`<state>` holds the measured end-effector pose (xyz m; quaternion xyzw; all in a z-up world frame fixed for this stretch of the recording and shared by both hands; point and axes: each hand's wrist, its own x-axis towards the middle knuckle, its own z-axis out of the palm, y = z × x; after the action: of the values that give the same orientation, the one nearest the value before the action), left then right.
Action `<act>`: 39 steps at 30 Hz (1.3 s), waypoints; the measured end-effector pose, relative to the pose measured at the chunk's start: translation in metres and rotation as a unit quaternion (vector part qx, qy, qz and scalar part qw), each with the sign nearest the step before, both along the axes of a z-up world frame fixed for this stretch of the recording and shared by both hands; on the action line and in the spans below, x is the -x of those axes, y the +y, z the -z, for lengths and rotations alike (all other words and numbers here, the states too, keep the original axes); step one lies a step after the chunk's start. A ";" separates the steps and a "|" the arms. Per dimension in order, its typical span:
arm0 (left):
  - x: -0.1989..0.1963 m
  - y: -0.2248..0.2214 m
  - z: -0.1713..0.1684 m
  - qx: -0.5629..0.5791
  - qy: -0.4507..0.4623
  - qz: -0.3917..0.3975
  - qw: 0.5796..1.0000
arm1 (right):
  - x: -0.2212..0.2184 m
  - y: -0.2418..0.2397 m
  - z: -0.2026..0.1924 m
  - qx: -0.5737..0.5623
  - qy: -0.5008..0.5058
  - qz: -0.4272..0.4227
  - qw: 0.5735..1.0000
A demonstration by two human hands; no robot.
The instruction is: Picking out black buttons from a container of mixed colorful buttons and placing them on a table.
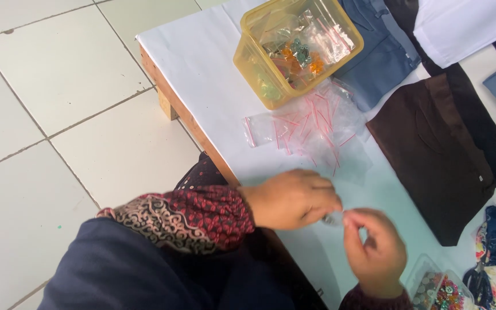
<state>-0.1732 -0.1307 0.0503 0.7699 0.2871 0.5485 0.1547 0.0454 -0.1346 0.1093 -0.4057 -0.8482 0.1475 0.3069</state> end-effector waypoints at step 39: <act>-0.055 -0.014 0.041 0.014 0.438 0.111 0.892 | -0.115 0.011 0.102 -0.110 -0.094 0.115 0.983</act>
<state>-0.1181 -0.1447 0.0093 0.9566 0.2462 0.1309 0.0842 0.1608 -0.1234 0.0074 -0.4766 -0.8319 -0.0220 0.2833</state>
